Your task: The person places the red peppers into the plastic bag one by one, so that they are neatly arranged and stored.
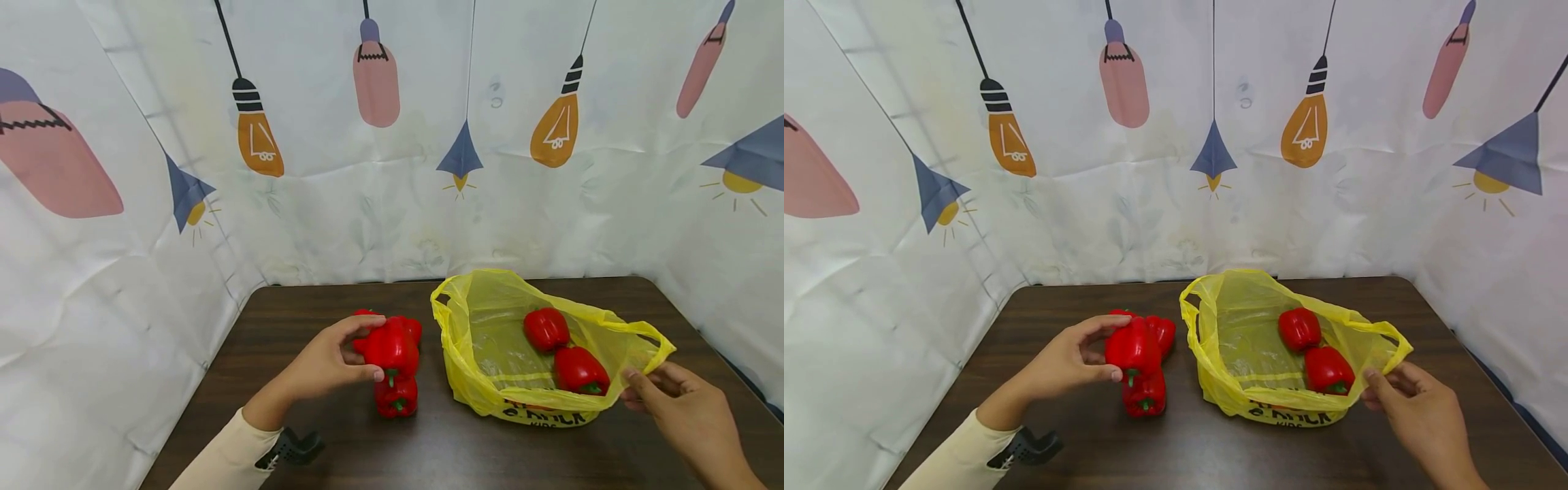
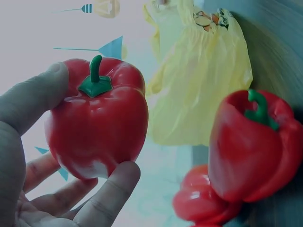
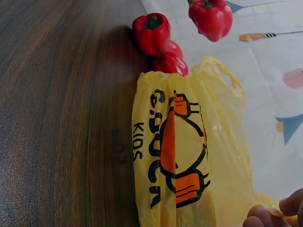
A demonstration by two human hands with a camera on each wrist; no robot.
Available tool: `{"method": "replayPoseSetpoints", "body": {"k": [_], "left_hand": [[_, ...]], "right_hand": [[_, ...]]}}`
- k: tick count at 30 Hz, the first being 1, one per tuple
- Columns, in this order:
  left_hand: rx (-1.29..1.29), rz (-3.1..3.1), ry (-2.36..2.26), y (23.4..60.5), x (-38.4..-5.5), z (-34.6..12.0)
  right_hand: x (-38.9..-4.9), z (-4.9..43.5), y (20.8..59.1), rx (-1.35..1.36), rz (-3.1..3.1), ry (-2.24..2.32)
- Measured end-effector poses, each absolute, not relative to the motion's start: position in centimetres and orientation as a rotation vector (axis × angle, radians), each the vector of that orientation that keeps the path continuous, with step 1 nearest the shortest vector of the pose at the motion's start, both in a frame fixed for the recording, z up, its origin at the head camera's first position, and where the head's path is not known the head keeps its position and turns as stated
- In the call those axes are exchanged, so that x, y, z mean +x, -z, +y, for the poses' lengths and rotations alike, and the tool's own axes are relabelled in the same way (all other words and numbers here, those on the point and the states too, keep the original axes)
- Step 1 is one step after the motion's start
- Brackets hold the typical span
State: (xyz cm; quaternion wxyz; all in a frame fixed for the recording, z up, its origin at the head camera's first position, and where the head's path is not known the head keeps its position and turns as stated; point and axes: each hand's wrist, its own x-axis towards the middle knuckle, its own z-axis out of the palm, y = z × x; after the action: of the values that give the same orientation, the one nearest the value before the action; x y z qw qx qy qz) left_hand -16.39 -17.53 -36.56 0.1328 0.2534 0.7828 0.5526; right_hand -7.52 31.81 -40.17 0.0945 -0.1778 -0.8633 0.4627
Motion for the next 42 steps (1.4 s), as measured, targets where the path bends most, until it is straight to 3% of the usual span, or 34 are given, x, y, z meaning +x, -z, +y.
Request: {"method": "replayPoseSetpoints", "body": {"k": [42], "left_hand": [[1.006,2.235,-1.546,35.2,-16.3,-8.2]], "right_hand": [[-7.6,31.8,40.2,-0.523,-2.548,-1.399]]}}
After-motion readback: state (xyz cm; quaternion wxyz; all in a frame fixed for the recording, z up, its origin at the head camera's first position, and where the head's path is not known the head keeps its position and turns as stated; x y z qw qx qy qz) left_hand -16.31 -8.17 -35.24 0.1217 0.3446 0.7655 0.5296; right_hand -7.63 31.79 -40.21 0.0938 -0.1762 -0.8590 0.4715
